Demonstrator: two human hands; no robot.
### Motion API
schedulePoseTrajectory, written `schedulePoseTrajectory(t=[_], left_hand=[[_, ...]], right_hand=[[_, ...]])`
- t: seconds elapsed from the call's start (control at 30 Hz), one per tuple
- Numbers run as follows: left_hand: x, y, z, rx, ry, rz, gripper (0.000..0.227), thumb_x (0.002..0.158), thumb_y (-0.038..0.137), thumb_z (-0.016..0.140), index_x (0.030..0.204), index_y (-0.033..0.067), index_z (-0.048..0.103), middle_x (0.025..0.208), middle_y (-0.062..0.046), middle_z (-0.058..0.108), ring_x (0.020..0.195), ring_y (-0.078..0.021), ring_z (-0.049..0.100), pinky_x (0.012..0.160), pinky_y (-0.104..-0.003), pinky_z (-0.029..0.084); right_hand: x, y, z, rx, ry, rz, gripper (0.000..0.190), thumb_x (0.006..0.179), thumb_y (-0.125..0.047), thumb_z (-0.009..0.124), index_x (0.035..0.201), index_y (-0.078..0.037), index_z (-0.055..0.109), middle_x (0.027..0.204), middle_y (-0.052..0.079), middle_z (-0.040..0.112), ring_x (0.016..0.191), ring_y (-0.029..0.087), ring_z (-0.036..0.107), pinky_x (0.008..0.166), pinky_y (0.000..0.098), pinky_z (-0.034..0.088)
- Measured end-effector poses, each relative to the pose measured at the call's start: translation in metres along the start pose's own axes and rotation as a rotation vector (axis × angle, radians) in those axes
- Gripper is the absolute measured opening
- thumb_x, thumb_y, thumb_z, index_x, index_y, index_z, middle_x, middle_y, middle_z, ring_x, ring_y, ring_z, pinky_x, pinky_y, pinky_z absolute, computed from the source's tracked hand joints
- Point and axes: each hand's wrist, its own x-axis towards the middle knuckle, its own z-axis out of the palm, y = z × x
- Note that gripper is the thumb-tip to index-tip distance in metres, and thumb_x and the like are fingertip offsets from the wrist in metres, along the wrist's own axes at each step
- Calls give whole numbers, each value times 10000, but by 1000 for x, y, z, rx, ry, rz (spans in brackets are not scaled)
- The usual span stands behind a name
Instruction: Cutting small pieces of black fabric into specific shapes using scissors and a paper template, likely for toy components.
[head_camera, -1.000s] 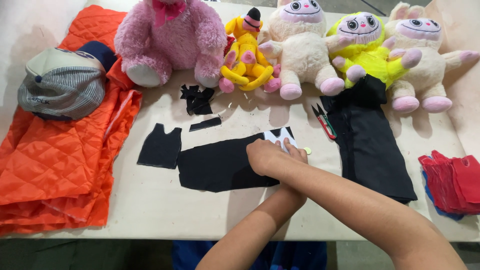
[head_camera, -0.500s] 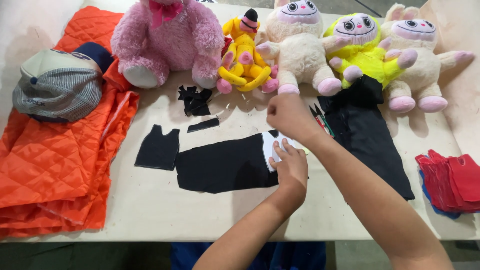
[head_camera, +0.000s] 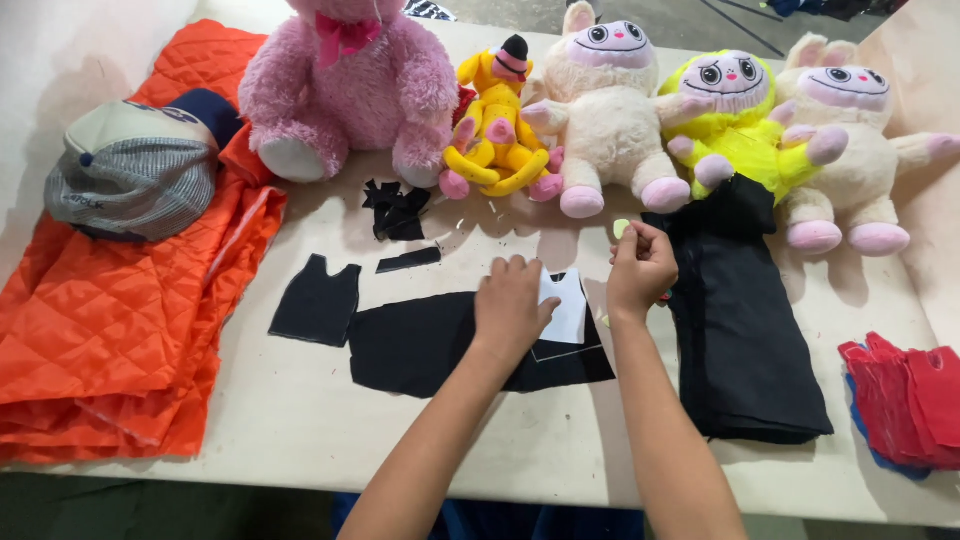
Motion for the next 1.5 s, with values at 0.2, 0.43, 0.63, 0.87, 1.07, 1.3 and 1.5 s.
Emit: schedulePoseTrajectory(t=[0.2, 0.43, 0.63, 0.87, 1.07, 1.3, 1.5], left_hand=[[17, -23, -7, -206, -122, -131, 710, 760, 275, 866, 1345, 15, 559, 1102, -202, 638, 1077, -385, 647, 919, -527, 518], [24, -41, -8, -521, -39, -267, 592, 729, 88, 835, 1282, 63, 628, 963, -106, 665, 864, -288, 687, 799, -447, 533], [32, -82, 20, -1074, 148, -241, 202, 907, 170, 749, 1076, 63, 729, 827, -73, 668, 771, -167, 612, 702, -338, 561], [26, -63, 27, -1396, 76, -223, 201, 1002, 261, 644, 1097, 90, 689, 845, -19, 692, 799, -106, 648, 707, -279, 581], [19, -52, 10, -1506, -6, -243, 273, 939, 247, 747, 1134, 60, 706, 880, -52, 742, 817, -135, 701, 739, -311, 614], [22, -58, 19, -1465, 24, -243, 244, 912, 200, 772, 1091, 49, 705, 863, -82, 750, 810, -146, 718, 723, -313, 621], [18, -48, 8, -1033, 126, -169, 385, 915, 319, 758, 1177, 40, 712, 874, -174, 740, 841, -261, 724, 784, -412, 584]], right_hand=[[-1, 14, 2, 46, 80, 36, 103, 918, 1, 674, 978, -14, 757, 723, 114, 713, 556, 153, 676, 452, 234, 545], [-4, 10, -1, -29, 24, -67, 90, 920, 11, 686, 970, -11, 757, 733, 112, 716, 579, 180, 697, 472, 260, 561], [-18, -21, 5, -92, 1, -438, 77, 968, 27, 698, 1024, -3, 742, 810, 123, 710, 651, 239, 704, 581, 308, 584], [-63, -55, 21, -16, -156, -793, 65, 893, -20, 777, 949, -51, 784, 802, 54, 719, 636, 213, 665, 596, 309, 566], [-54, -53, 20, -74, -163, -811, 26, 903, -107, 784, 928, -103, 780, 841, 31, 661, 647, 203, 568, 606, 318, 510], [-52, -59, 19, -80, -176, -687, 216, 944, -221, 763, 1127, -111, 733, 1079, 64, 586, 795, 230, 516, 668, 341, 453], [-52, -45, 14, 306, -489, 10, 470, 917, -40, 755, 1353, -64, 582, 986, 63, 667, 822, 117, 666, 740, 275, 576]])
